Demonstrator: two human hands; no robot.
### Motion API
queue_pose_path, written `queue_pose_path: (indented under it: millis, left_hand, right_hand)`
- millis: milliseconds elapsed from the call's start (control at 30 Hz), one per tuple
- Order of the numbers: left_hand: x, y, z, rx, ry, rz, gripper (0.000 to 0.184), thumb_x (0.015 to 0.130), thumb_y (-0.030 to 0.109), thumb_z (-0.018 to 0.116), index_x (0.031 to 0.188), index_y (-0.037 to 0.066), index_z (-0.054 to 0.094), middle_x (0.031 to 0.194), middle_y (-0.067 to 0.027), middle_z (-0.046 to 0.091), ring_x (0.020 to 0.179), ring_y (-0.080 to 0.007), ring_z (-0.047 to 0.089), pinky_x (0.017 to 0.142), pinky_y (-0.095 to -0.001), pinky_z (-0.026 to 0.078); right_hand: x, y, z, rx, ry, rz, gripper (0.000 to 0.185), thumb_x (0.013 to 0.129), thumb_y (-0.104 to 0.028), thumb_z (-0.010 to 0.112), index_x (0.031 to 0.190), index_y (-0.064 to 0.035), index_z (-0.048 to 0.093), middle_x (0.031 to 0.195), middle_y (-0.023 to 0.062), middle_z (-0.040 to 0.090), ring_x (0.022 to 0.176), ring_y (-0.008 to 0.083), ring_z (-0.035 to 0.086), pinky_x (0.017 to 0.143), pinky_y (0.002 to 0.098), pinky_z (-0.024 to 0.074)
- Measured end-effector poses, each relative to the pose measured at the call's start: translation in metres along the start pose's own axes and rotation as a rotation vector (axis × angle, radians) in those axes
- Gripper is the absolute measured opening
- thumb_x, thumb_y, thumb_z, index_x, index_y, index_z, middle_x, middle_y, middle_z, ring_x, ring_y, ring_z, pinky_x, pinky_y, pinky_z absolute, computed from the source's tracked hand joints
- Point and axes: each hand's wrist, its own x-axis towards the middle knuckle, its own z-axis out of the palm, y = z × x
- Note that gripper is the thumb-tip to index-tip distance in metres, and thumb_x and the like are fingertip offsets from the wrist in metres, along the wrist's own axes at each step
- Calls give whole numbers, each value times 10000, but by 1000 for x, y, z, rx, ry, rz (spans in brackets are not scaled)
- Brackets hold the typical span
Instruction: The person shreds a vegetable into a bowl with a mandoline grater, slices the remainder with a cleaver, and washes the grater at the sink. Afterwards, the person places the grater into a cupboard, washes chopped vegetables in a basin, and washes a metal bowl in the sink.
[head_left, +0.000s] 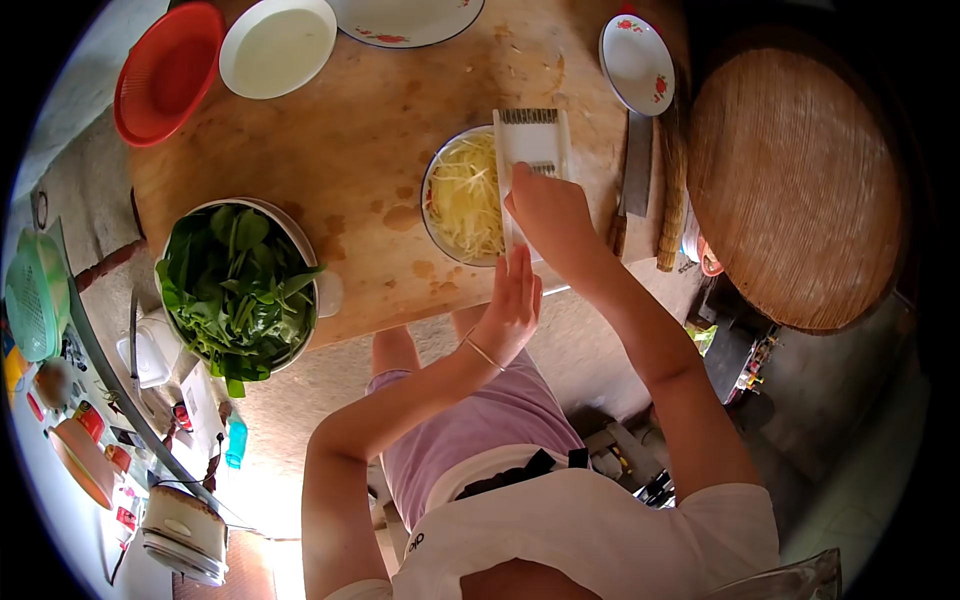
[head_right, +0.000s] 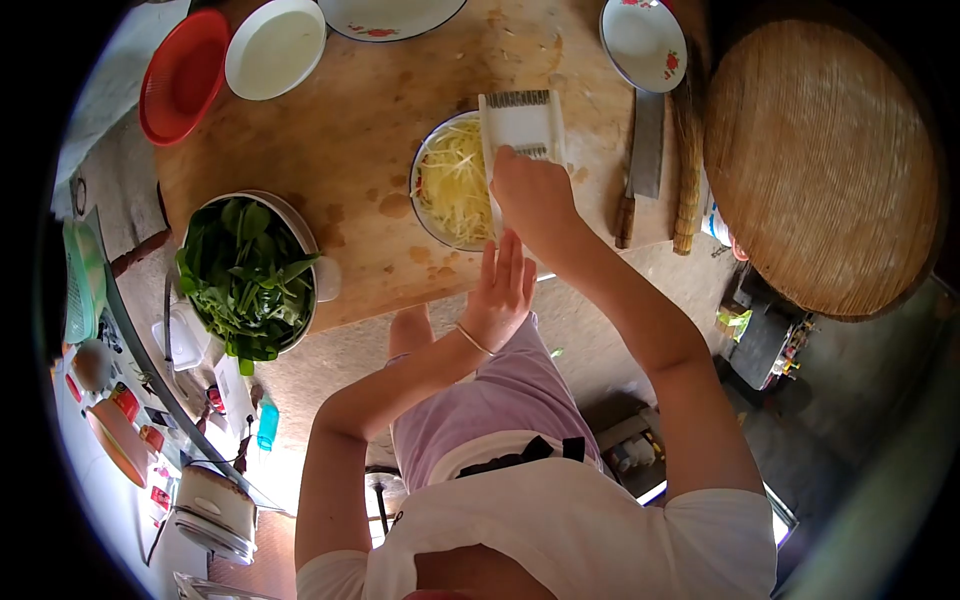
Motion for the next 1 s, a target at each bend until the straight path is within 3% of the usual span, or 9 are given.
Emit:
queue_pose_path:
  millis: [267, 333, 567, 733, 1000]
  left_hand:
    - [0, 0, -2, 35, -45, 21, 232, 834, 182, 530, 936, 0, 631, 1212, -275, 567, 1223, -387, 497, 1046, -528, 374]
    - [0, 1, 0, 35, -44, 9, 239, 836, 187, 528, 945, 2, 632, 1220, -271, 564, 1228, -386, 494, 1047, -528, 370]
    - [1, 2, 2, 53, -36, 6, 226, 835, 172, 534, 946, 1, 632, 1221, -270, 564, 1226, -382, 499, 1048, -526, 359]
    - [8, 3, -2, 93, -40, -11, 191, 836, 157, 540, 893, -9, 615, 1217, -275, 565, 1214, -369, 511, 1037, -525, 371]
    - [9, 6, -1, 61, -39, -22, 180, 832, 148, 540, 866, -16, 606, 1205, -277, 569, 1199, -364, 517, 1034, -522, 388]
  right_hand:
    - [-2, -3, 1, -131, -57, -15, 139, 809, -146, 611, 804, -38, 522, 609, 97, 607, 547, 242, 648, 455, 333, 501]
    - [-2, -5, -3, -126, -57, -35, 168, 729, -65, 657, 818, -38, 516, 644, 97, 625, 570, 229, 670, 472, 294, 526]
    - [1, -5, -4, -100, -37, -27, 144, 744, -61, 638, 813, -36, 514, 653, 102, 625, 576, 227, 671, 470, 293, 527]
    - [28, 1, -4, -190, 83, -8, 106, 762, -79, 621, 800, -58, 525, 632, 96, 621, 579, 230, 671, 469, 298, 522]
    - [70, 34, -21, -76, 172, 10, 113, 790, -111, 619, 816, -29, 547, 674, 115, 644, 585, 247, 670, 490, 353, 519]
